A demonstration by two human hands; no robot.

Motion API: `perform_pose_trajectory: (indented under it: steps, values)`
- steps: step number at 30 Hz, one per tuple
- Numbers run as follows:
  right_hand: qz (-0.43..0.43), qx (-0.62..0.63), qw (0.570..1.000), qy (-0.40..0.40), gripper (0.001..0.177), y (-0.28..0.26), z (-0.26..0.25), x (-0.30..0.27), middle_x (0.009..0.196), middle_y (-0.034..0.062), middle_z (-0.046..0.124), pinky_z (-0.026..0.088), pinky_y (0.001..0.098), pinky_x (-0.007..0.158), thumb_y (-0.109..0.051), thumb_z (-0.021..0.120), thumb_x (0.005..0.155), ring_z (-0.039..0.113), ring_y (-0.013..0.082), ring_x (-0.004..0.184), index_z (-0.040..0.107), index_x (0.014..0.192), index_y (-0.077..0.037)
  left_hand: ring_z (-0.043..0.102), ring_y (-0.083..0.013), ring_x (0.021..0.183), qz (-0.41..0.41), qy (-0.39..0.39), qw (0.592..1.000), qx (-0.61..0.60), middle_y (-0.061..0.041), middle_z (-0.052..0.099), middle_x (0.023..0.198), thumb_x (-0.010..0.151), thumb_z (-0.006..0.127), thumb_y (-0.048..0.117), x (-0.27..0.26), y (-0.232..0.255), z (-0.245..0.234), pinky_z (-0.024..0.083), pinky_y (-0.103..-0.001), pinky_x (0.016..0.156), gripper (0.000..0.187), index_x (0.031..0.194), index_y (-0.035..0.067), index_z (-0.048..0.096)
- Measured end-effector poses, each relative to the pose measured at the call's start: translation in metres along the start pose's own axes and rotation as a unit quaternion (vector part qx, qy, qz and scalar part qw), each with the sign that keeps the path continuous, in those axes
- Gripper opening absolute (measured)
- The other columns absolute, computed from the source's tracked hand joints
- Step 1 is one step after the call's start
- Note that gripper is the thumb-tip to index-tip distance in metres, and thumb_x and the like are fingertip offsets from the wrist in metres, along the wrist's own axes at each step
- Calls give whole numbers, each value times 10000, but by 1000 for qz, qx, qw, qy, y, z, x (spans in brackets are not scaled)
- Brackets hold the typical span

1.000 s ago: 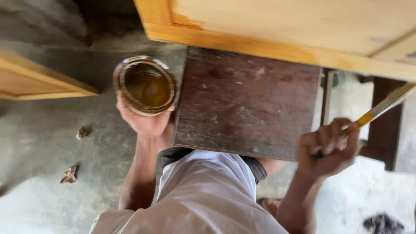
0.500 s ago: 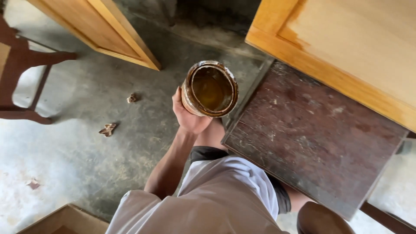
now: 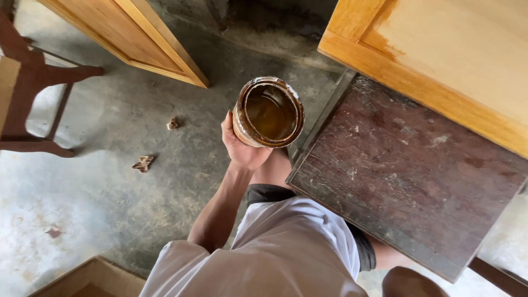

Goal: The person sits on the floor and uses a yellow-handled brush to apply a brown liquid from a can onto a light-colored wooden cabinet door. They repeatedly dip the brush into the can and spread the liquid across the surface of the door.

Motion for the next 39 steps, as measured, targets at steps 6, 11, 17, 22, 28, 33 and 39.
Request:
perform_pose_trajectory:
  steps: [6, 11, 17, 22, 28, 33, 39]
  values:
    - [40, -129, 990, 39, 298, 67, 9, 38, 733, -15, 488, 241, 159, 424, -233, 486, 1041, 355, 53, 505, 529, 1336, -244, 596, -469, 1275, 1, 19, 1000, -19, -182, 583, 1429, 904, 504, 653, 7, 9, -23, 502, -724, 1024, 732, 1437, 154, 555]
    - [84, -511, 847, 118, 298, 149, -32, 91, 595, 44, 374, 250, 214, 316, -226, 383, 1092, 300, 112, 397, 519, 1275, -33, 616, -486, 1242, 12, 34, 999, -35, -199, 605, 1396, 882, 539, 649, 4, 24, -25, 502, -746, 1008, 734, 1413, 144, 571]
    - [31, -699, 712, -57, 353, 182, 22, 146, 676, 99, 557, 420, 231, 345, 7, 415, 1052, 476, 104, 444, 504, 1376, 115, 589, -473, 1300, 70, 52, 996, -32, -170, 598, 1421, 895, 514, 643, -9, 37, -20, 447, -705, 1108, 707, 1412, 165, 582]
    - [20, -698, 715, -23, 365, 167, 20, 140, 651, 83, 543, 393, 216, 317, 35, 407, 1068, 442, 89, 401, 483, 1418, 103, 577, -456, 1331, 96, 55, 993, -36, -168, 590, 1444, 913, 495, 633, -13, 40, -18, 429, -679, 1146, 684, 1409, 171, 589]
    - [18, -696, 717, -38, 410, 181, 31, 147, 812, 180, 634, 432, 244, 329, 86, 428, 1051, 504, 120, 403, 417, 1459, 121, 546, -430, 1372, 113, 23, 993, -31, -123, 588, 1457, 916, 509, 631, -19, 42, -10, 365, -665, 1204, 669, 1425, 204, 583]
    - [31, -717, 696, -7, 396, 174, 29, 125, 578, 69, 512, 401, 225, 322, 65, 446, 1034, 488, 112, 370, 466, 1421, 147, 522, -385, 1409, 158, 24, 987, 0, -106, 556, 1493, 941, 462, 645, -27, 46, -19, 379, -618, 1222, 665, 1439, 219, 571]
    - [76, -688, 722, -8, 302, 176, -9, 153, 585, 14, 485, 397, 192, 336, -3, 443, 1057, 487, 66, 430, 525, 1331, 93, 635, -417, 1221, 118, 74, 988, -60, -139, 655, 1325, 867, 560, 627, -28, 45, 5, 493, -645, 1086, 609, 1275, 190, 677]
Point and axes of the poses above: each hand's wrist, its own x-axis towards the middle knuckle, its own z-axis out of the palm, y = z × x, the point moved 4 cm from there along x, towards the middle knuckle
